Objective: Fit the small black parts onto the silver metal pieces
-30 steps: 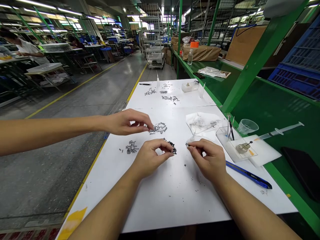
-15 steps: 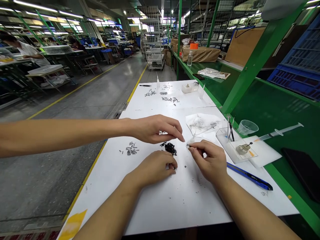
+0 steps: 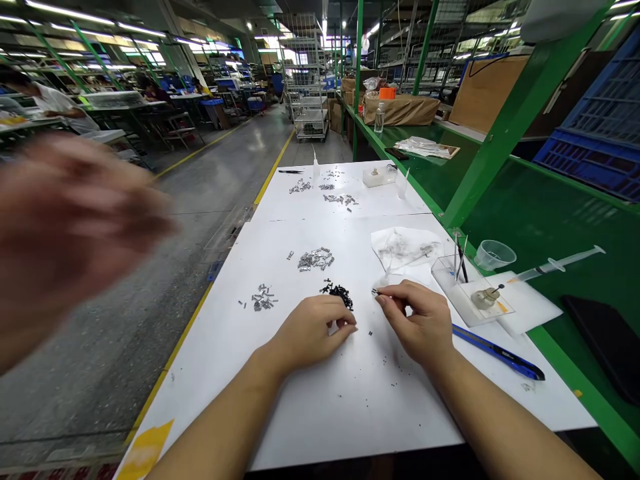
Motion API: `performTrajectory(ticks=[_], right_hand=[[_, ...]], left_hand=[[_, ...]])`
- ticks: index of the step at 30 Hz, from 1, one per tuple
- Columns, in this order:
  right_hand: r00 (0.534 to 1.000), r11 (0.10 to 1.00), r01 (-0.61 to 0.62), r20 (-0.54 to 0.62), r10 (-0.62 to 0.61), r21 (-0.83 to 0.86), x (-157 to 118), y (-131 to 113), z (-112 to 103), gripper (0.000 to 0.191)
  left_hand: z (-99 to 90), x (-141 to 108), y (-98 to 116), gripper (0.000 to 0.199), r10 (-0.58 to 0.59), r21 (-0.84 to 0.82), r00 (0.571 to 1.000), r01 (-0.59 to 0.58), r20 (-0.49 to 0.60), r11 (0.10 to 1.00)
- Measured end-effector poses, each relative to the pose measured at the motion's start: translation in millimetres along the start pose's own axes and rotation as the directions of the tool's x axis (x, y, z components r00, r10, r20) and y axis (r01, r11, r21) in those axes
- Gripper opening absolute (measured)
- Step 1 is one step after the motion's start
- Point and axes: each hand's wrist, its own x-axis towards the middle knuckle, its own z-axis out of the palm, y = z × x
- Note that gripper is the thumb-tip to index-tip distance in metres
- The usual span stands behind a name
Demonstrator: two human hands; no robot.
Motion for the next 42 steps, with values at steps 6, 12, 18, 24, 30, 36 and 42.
performTrajectory(ticks=[6,12,18,24,30,36,42], right_hand=[[0.997,0.999,0.04,0.065,-0.042,0.03,-2.7,-2.9,3.6,0.007],[0.987,0.995,0.07,0.14,-0.08,0.078,-5.7,-5.1,7.2,0.01],[0.98,0.992,0.071,0.178,-0.089,0.107,-5.4,-5.0,9.2,0.012],[0.978,0.989,0.077,0.184,-0.099,0.124,-5.6,-4.7,8.7,0.012],[0.976,0.989,0.041,0.205,-0.07,0.141,-4.4,-6.1,8.7,0.012],[0.969,0.987,-0.026,0.248,-0.014,0.158,-4.2,-7.2,8.2,0.013],[0.959,0.982,-0.085,0.282,0.035,0.166,-3.5,-9.1,7.9,0.012]], left_hand=[[-2.3,7.0,-2.3,0.018,0.117,-0.012,0.872,-0.139,-0.476,0.99],[0.4,5.7,-2.7,0.017,0.189,0.021,0.873,-0.201,-0.449,0.979],[0.1,7.8,0.0,0.013,0.225,0.029,0.865,-0.238,-0.448,0.971],[-1.6,8.0,0.7,0.013,0.233,0.027,0.864,-0.247,-0.446,0.969],[-1.2,8.3,2.7,0.012,0.23,0.021,0.863,-0.247,-0.449,0.969],[-0.6,8.1,5.1,0.01,0.217,0.019,0.861,-0.235,-0.459,0.972],[-0.6,8.1,6.0,0.01,0.212,0.009,0.859,-0.235,-0.465,0.972]])
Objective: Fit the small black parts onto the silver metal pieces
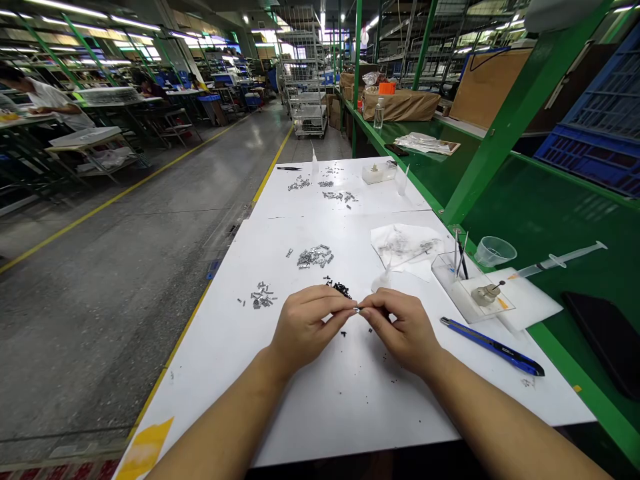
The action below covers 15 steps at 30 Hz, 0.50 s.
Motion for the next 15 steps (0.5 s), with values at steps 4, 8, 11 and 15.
performTrajectory(ticks=[4,8,11,15], right_hand=[[0.998,0.998,-0.051,0.027,0.049,0.041,0.5,-0.8,-0.3,0.012],[0.995,0.991,-0.098,0.037,0.095,0.092,0.0,-0.8,-0.3,0.011],[0.987,0.975,-0.158,0.053,0.152,0.157,-0.6,-1.0,0.1,0.011],[0.972,0.938,-0.234,0.087,0.219,0.256,-0.6,-1.2,0.0,0.013]], left_hand=[[0.6,0.0,0.3,0.012,0.005,-0.015,1.0,-0.005,-0.009,1.0],[1.1,0.1,0.8,0.014,0.008,-0.029,1.0,-0.008,-0.016,1.0],[1.3,0.1,1.1,0.015,0.005,-0.043,1.0,-0.006,-0.022,0.999],[1.8,-0.2,1.2,0.015,0.003,-0.056,0.999,-0.005,-0.032,0.998]])
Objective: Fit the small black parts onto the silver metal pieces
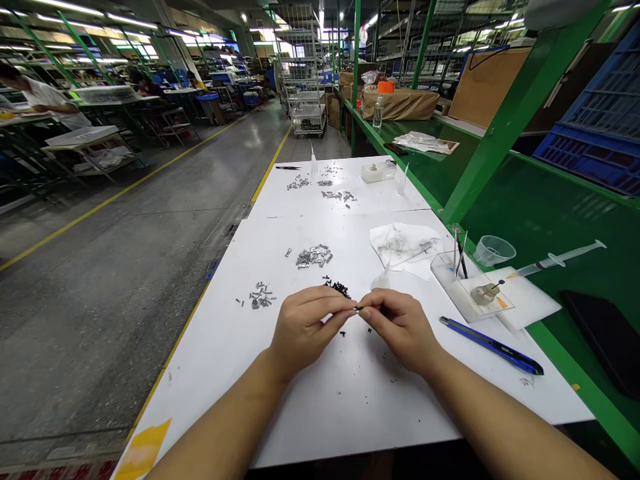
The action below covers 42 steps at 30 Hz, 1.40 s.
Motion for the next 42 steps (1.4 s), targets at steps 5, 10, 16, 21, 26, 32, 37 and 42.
performTrajectory(ticks=[5,10,16,21,26,32,37,42], right_hand=[[0.999,0.989,-0.051,-0.004,0.052,0.136,1.3,1.0,0.5,0.012],[0.999,0.995,-0.022,-0.034,0.025,0.098,1.6,2.5,0.9,0.01],[0.939,0.886,0.313,-0.03,-0.343,-0.341,0.3,3.9,-0.4,0.012],[0.889,0.759,0.418,0.05,-0.456,-0.499,-0.8,8.3,-2.1,0.012],[0.878,0.715,0.426,0.062,-0.475,-0.554,-1.9,11.5,-2.4,0.011],[0.92,0.867,0.359,-0.027,-0.391,-0.345,-0.9,4.0,-2.5,0.013],[0.983,0.985,0.135,-0.107,-0.146,-0.105,0.5,-0.4,-0.6,0.01],[0.993,0.998,-0.013,-0.115,0.021,0.067,0.4,1.6,1.9,0.011]], left_hand=[[0.8,-0.9,-0.5,0.016,-0.008,-0.016,1.0,0.008,-0.01,1.0],[0.3,-0.3,-0.5,0.015,-0.01,-0.003,1.0,0.01,-0.008,1.0],[-5.2,0.2,-2.8,0.017,0.089,0.09,0.993,-0.095,0.075,0.991],[-12.7,-0.1,-5.2,0.018,0.184,0.244,0.965,-0.227,0.187,0.943],[-15.8,1.5,-4.8,0.018,0.194,0.285,0.948,-0.265,0.254,0.921],[-7.1,1.8,-1.1,0.017,0.038,0.08,0.99,-0.05,0.135,0.996],[1.0,-1.1,0.6,0.018,-0.078,0.02,0.995,0.077,0.054,0.997],[4.1,-2.4,2.5,0.018,-0.117,0.006,0.993,0.117,0.012,0.993]])
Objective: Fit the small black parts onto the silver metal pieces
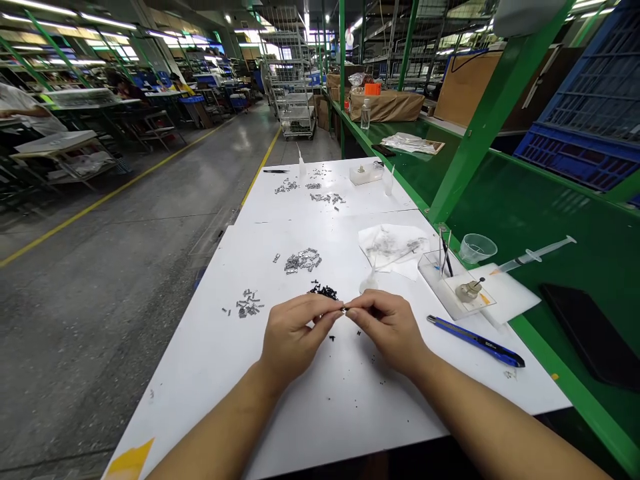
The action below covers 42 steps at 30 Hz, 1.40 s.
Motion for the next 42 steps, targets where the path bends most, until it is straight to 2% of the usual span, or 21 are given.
performTrajectory(ticks=[2,4,6,9,11,15,18,21,25,30,34,38,42], right_hand=[[1.0,1.0,-0.013,0.014,0.013,-0.012,0.2,-0.3,-1.0,0.011],[0.999,0.997,0.028,0.033,-0.026,-0.078,0.8,-0.8,-3.2,0.01],[0.987,0.971,0.158,0.051,-0.151,-0.182,1.8,-0.3,-6.0,0.01],[0.927,0.868,0.373,0.112,-0.357,-0.327,3.2,2.7,-9.0,0.012],[0.91,0.836,0.413,0.128,-0.394,-0.362,3.8,4.1,-9.7,0.013],[0.955,0.909,0.298,0.084,-0.286,-0.29,4.6,1.2,-9.4,0.011],[0.986,0.962,0.164,0.076,-0.151,-0.217,5.2,-2.3,-9.4,0.011],[0.997,0.992,-0.005,0.079,0.015,-0.126,5.8,-3.2,-9.1,0.01],[0.976,0.98,-0.197,0.103,0.192,0.04,7.0,-0.9,-8.1,0.013],[0.951,0.945,-0.287,0.166,0.261,0.157,9.2,4.8,-9.4,0.017],[0.912,0.902,-0.377,0.254,0.322,0.209,11.7,8.4,-12.9,0.022],[0.884,0.881,-0.426,0.302,0.357,0.208,13.3,6.7,-15.6,0.024],[0.875,0.898,-0.422,0.316,0.367,0.124,12.7,0.7,-16.5,0.023]], left_hand=[[-0.5,0.9,1.1,0.019,0.031,0.005,1.0,-0.031,0.002,0.999],[-1.8,2.0,1.3,0.019,0.073,0.014,0.997,-0.073,0.017,0.997],[-3.5,3.1,0.3,0.02,0.095,0.024,0.994,-0.096,0.05,0.995],[-5.5,4.0,-2.4,0.021,0.111,0.048,0.986,-0.118,0.122,0.992],[-5.9,3.9,-3.7,0.021,0.116,0.067,0.983,-0.127,0.139,0.99],[-4.9,2.6,-4.0,0.019,0.078,0.052,0.991,-0.085,0.112,0.995],[-3.6,1.9,-4.0,0.017,0.044,0.054,0.994,-0.05,0.105,0.997],[-2.4,2.2,-4.1,0.015,0.042,0.069,0.995,-0.048,0.093,0.996],[-0.6,2.7,-3.9,0.016,0.079,0.092,0.995,-0.084,0.058,0.992],[0.1,2.4,-4.3,0.016,0.082,0.091,0.995,-0.086,0.053,0.992],[0.0,2.0,-4.7,0.016,0.096,0.092,0.992,-0.103,0.077,0.99],[-0.9,1.7,-4.4,0.017,0.113,0.092,0.986,-0.125,0.126,0.988],[-5.4,2.2,-5.0,0.015,0.041,0.048,0.965,-0.056,0.26,0.997]])
